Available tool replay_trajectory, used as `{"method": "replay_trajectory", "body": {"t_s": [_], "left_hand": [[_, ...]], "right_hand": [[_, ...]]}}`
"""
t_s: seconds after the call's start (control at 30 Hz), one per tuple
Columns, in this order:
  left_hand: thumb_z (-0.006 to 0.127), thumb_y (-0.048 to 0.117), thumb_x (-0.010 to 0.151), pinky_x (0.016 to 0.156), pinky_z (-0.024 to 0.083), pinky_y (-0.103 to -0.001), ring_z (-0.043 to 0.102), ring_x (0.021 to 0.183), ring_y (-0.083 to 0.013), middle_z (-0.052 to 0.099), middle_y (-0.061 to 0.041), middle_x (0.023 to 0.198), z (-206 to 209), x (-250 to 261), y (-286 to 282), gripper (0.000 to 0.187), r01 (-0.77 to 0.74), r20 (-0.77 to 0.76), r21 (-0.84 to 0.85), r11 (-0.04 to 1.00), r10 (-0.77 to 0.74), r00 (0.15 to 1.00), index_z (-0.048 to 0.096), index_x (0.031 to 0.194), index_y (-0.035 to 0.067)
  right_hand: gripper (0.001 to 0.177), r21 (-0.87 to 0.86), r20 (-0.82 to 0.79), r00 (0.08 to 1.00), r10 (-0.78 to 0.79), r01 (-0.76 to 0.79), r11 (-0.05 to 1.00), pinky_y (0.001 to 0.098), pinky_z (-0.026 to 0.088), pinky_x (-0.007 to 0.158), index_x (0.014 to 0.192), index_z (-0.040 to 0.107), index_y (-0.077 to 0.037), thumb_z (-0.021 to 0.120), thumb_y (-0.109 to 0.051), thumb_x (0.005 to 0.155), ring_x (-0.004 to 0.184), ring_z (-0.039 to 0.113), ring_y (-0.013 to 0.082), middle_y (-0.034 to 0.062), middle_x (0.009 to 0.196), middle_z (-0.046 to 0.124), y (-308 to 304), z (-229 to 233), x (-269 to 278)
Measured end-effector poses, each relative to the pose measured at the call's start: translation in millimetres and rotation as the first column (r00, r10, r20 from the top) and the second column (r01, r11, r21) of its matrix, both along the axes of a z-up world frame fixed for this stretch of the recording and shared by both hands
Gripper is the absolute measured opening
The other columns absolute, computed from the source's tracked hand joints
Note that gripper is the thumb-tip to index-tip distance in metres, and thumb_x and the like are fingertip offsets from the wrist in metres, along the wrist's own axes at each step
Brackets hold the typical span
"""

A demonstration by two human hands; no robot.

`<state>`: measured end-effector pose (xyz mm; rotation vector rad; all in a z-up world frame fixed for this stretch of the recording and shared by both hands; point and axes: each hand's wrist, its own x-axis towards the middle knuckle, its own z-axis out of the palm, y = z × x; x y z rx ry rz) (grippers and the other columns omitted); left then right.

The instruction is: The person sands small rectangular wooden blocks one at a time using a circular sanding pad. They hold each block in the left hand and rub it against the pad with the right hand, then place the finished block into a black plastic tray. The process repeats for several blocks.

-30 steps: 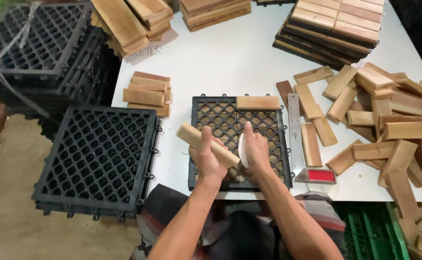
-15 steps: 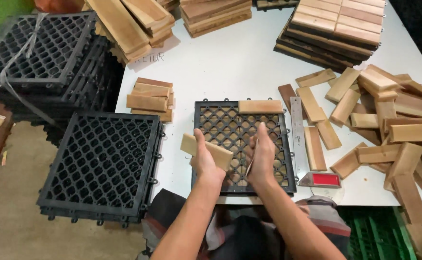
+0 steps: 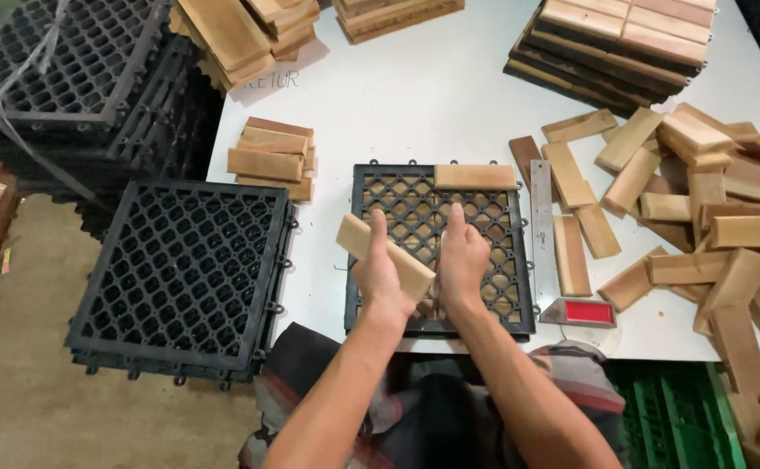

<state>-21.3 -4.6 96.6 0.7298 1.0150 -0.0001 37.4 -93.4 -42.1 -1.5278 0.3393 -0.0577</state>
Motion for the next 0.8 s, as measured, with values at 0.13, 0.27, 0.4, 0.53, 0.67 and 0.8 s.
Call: {"method": "replay_trajectory", "body": {"t_s": [0.13,0.27,0.4,0.53,0.67,0.8], "left_hand": [[0.077,0.064,0.074,0.107,0.041,-0.046,0.051,0.122,-0.0274,0.051,-0.017,0.128,-9.7,5.0,0.0,0.108,0.067,0.048,0.040,0.997,-0.069,0.996,0.034,0.150,0.000],[0.077,0.063,0.076,0.106,0.039,-0.043,0.056,0.118,-0.0260,0.057,-0.014,0.123,-6.9,0.2,-12.1,0.095,0.000,-0.011,0.120,0.993,0.001,1.000,0.047,0.142,0.001],[0.078,0.064,0.073,0.102,0.042,-0.045,0.056,0.114,-0.0257,0.056,-0.017,0.121,-32.7,-0.9,-17.0,0.100,-0.183,0.072,0.123,0.975,0.175,0.982,0.045,0.143,0.001],[0.076,0.062,0.076,0.100,0.044,-0.044,0.056,0.111,-0.0252,0.056,-0.016,0.119,-21.2,0.0,-11.2,0.097,-0.167,0.123,0.157,0.973,0.149,0.981,0.043,0.141,-0.001],[0.073,0.071,0.074,0.105,0.040,-0.048,0.051,0.121,-0.0282,0.048,-0.018,0.128,-24.5,3.1,-4.3,0.113,-0.111,0.079,0.037,0.993,0.108,0.991,0.027,0.151,0.002],[0.069,0.075,0.073,0.107,0.039,-0.047,0.050,0.122,-0.0274,0.046,-0.017,0.131,-16.1,1.2,-1.8,0.116,-0.065,0.058,0.006,0.998,0.065,0.996,0.024,0.153,0.004]], "right_hand": [[0.063,0.194,-0.136,0.991,-0.021,0.047,0.980,0.0395,0.028,0.046,0.119,0.063,0.000,0.052,-0.060,0.105,0.042,0.022,0.0125,-0.0049,0.054,0.036,-11.7,9.8,-4.6],[0.053,0.149,-0.087,0.996,-0.013,0.026,0.988,0.0410,0.032,0.064,0.077,0.053,-0.015,0.050,-0.061,0.102,0.062,0.036,0.0155,0.0013,0.070,0.041,12.0,45.3,-28.9],[0.051,0.060,-0.206,0.978,-0.012,0.025,0.998,0.0420,0.034,0.045,0.079,0.052,-0.013,0.047,-0.053,0.110,0.043,0.035,0.0138,0.0041,0.057,0.043,-6.4,8.0,-11.7],[0.067,0.355,-0.200,0.980,0.006,0.066,0.932,0.0400,0.024,0.050,0.138,0.048,-0.001,0.047,-0.060,0.105,0.047,0.023,0.0107,-0.0035,0.070,0.033,-20.9,20.8,-8.6],[0.039,0.461,-0.015,0.990,0.142,-0.119,0.880,0.0326,0.029,0.050,0.090,0.041,-0.020,0.041,-0.053,0.111,0.055,0.030,0.0100,-0.0011,0.077,0.036,-33.6,35.0,-9.5],[0.040,0.347,0.010,0.984,0.178,-0.170,0.922,0.0284,0.029,0.052,0.090,0.042,-0.019,0.047,-0.055,0.107,0.059,0.033,0.0095,-0.0002,0.077,0.041,-38.8,50.6,-11.8]]}}
